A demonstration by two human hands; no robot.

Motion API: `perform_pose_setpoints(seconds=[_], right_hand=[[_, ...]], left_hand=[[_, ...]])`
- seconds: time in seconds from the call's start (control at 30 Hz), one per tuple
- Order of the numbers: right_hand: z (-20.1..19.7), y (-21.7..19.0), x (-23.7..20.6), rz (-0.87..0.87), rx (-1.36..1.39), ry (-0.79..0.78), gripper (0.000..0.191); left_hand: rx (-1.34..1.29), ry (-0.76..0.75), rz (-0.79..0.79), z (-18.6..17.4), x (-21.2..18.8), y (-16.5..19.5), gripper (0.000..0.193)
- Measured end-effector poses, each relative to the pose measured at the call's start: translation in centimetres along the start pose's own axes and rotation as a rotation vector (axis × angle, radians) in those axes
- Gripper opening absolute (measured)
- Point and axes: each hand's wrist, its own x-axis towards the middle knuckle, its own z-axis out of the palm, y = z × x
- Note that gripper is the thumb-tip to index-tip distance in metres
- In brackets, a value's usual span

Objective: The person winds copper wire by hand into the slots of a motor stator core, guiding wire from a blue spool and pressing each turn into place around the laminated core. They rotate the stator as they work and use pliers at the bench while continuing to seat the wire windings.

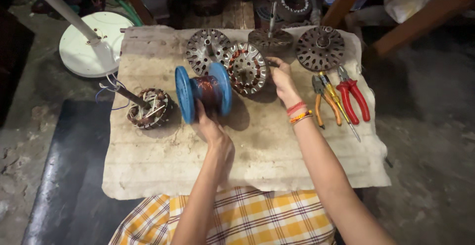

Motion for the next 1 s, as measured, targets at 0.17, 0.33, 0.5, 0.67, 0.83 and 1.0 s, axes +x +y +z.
perform_pose_setpoints(seconds=[0.17,0.33,0.5,0.67,0.83,1.0], right_hand=[[-1.4,1.6,1.0,-0.125,-0.126,-0.021,0.033],[-1.6,2.4,1.5,-0.287,-0.277,0.099,0.017],[-4.6,1.0,1.1,-0.177,-0.225,0.230,0.011],[-6.7,0.9,1.8,-0.251,-0.043,0.077,0.013],[-7.8,0.7,1.1,-0.288,0.243,-0.138,0.015],[-7.9,0.5,0.7,-0.274,0.329,-0.264,0.012]], left_hand=[[0.182,0.000,0.010,0.2,1.9,0.4,0.064],[0.473,-0.196,0.258,-0.8,5.1,-0.1,0.075],[0.490,-0.238,0.306,-1.7,6.6,0.1,0.076],[0.633,-0.243,0.459,-2.9,7.5,0.4,0.070],[0.610,-0.341,0.542,-3.4,8.4,0.0,0.060],[0.647,-0.427,0.614,-3.0,8.9,-0.3,0.060]])
